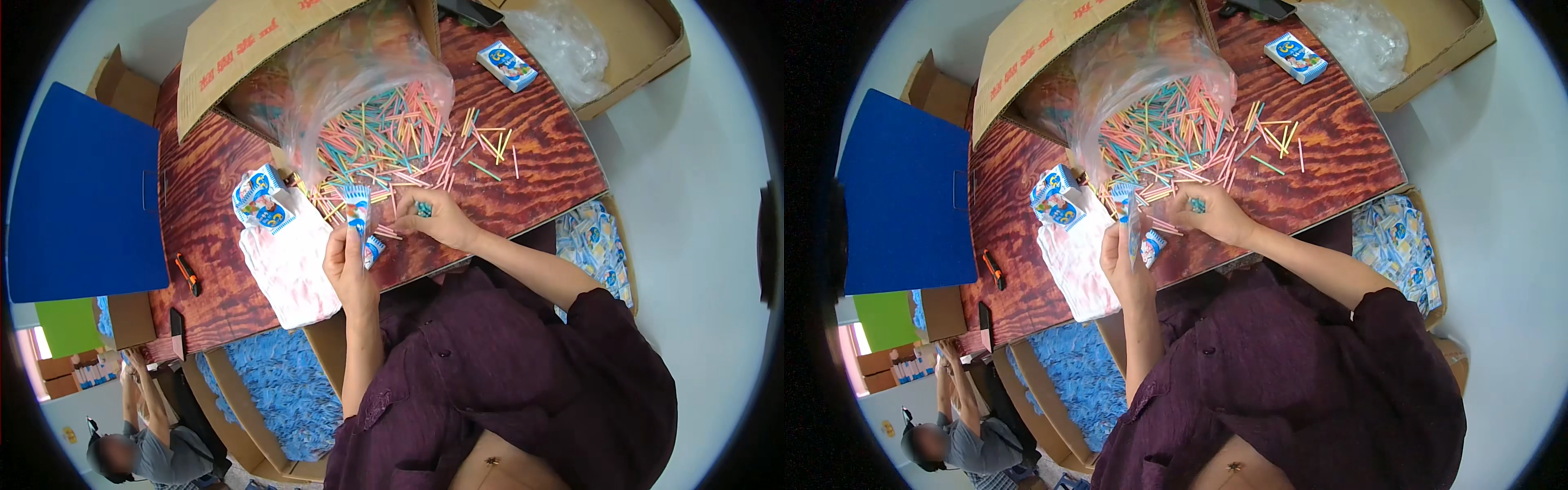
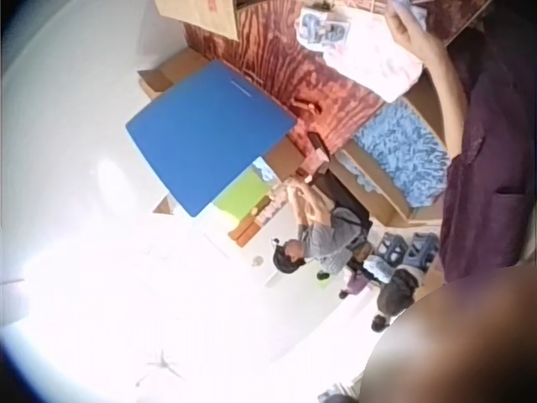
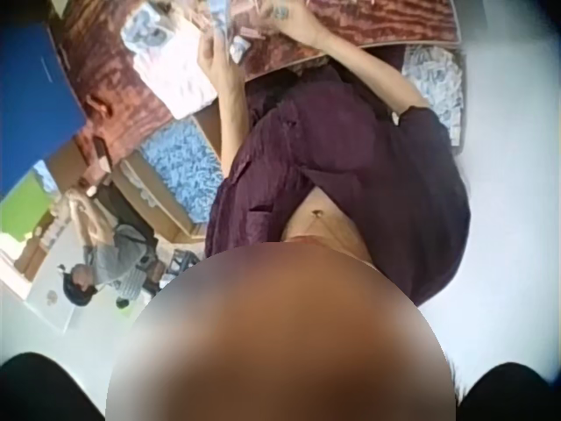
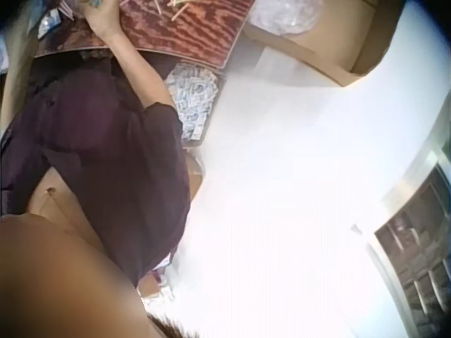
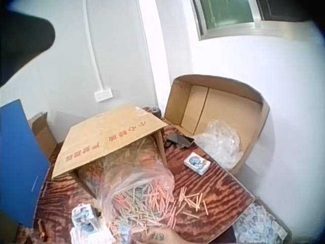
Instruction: Packaging colorful toy sticks into small plastic bags.
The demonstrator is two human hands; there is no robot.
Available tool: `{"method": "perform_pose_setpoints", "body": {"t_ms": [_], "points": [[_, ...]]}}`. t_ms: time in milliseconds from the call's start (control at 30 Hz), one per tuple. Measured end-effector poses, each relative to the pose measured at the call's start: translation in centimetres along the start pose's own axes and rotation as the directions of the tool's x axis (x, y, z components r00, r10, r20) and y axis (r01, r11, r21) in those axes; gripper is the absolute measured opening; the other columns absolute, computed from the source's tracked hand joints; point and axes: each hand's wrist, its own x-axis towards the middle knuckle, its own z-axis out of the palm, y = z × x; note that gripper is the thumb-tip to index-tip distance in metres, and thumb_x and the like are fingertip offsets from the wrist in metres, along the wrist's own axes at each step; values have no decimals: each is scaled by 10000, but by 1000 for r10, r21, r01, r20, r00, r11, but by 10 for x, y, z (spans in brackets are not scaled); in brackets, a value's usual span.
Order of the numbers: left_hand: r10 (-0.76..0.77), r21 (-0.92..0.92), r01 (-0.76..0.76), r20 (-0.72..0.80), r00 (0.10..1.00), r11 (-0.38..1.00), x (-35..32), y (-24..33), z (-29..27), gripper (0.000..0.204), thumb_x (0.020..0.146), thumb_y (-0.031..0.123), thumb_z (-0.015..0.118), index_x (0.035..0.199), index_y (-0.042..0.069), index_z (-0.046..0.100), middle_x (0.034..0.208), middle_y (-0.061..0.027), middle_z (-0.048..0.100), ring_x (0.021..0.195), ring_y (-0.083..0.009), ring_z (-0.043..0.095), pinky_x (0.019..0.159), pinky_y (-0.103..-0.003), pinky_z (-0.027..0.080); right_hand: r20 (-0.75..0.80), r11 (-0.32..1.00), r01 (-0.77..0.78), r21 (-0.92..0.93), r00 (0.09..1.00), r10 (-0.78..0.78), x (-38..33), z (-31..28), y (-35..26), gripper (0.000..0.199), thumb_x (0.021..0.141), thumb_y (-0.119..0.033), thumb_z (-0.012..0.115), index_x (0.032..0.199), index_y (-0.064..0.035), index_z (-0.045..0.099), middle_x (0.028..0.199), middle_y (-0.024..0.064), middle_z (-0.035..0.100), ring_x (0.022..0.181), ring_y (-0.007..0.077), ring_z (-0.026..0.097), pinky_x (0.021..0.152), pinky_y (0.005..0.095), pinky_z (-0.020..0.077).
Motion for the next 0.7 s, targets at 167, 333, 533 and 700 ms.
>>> {"method": "perform_pose_setpoints", "body": {"t_ms": [167, 333, 533, 700], "points": [[-51, -25, 50, -41, 998, 998, -14, 5, -5, 121, 971, 96, 550, 981, -8, 611, 934, -65, 655, 881, -134, 630, 816, -275, 497, 5, 975, 40, -219, 999, -40, -5, 2, -4, 176, 836, -108, 718, 957, -29, 617, 802, -10, 576, 737, 59, 525, 683, 245, 440], [-59, -37, 59, -17, 998, 998, -22, 2, -14, 121, 970, 99, 554, 982, -8, 609, 942, -71, 650, 866, -135, 630, 817, -286, 507, 50, 893, 134, -429, 991, -125, -9, 3, -3, 274, 807, -111, 735, 1046, -51, 613, 740, -11, 525, 695, 56, 491, 657, 246, 421], [-31, 72, 32, -6, 999, 997, -33, 4, -21, 120, 962, 54, 542, 978, -35, 622, 957, -47, 618, 850, -84, 540, 785, -221, 434, 86, 860, 127, -493, 992, -97, -8, 2, -3, 304, 807, -143, 736, 1067, -48, 610, 792, 18, 551, 718, 95, 516, 685, 270, 437], [-2, 161, 2, 2, 1000, 987, -44, 15, -27, 116, 947, 8, 530, 963, -64, 620, 954, -47, 594, 834, -77, 510, 757, -210, 402, 153, 828, 185, -529, 981, -121, -9, -1, 0, 266, 843, -166, 703, 1058, -40, 608, 896, 48, 613, 771, 141, 558, 747, 285, 462]]}}
